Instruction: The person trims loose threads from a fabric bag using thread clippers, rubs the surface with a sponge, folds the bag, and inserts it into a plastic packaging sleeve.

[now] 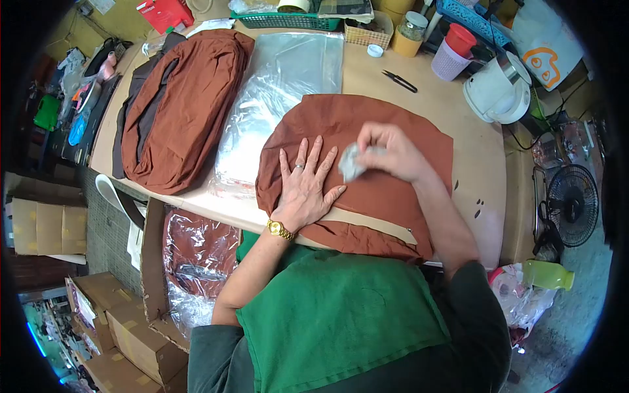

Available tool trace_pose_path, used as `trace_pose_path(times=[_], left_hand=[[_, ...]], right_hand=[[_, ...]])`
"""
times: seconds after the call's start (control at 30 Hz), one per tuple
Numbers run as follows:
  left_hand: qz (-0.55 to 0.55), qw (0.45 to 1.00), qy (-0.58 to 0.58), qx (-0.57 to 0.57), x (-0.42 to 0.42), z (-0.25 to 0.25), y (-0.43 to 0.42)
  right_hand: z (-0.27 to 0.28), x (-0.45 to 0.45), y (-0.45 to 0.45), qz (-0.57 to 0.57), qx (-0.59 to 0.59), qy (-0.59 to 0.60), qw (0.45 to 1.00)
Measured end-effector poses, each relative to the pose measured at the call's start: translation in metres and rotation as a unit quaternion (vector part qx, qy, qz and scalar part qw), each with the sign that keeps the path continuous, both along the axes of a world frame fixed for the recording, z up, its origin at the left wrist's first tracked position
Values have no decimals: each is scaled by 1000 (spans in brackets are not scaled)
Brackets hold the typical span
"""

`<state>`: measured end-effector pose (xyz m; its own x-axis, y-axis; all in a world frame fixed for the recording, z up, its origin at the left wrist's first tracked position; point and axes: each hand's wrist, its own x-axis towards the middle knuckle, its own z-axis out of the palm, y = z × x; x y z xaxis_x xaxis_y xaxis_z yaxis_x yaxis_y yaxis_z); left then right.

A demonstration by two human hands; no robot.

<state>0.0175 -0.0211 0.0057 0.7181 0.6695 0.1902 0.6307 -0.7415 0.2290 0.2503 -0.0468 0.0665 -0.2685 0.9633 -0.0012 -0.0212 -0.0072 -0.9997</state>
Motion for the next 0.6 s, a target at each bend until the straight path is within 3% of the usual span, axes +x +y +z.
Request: trace_pose_path(times=[0.03,0.1,0.13,0.2,0.33,0.47,0.6], left_hand=[[-5,1000,0,0,0,1,-1],[-3,1000,-8,1,0,-1,-1],[-1,1000,-9,-3,1,-1,-1],[2,1000,-14,-5,1,-3,-1],[20,1000,-10,-16,1,-2,-6],[20,999,-23,-12,0,-5,-8],[22,1000,-12,11,0,-8,-8]], right_hand=[[2,-6,-16,-7,48,-139,989],[17,-21,-47,-42,95,-393,914],[8,-28,-58,-41,93,-394,913],[-25,-42,-77,-68,217,-429,874],[-37,-53,-93,-109,235,-482,837],[-45,-54,-84,-94,236,-457,853],[-53,-59,-91,-145,270,-465,830]])
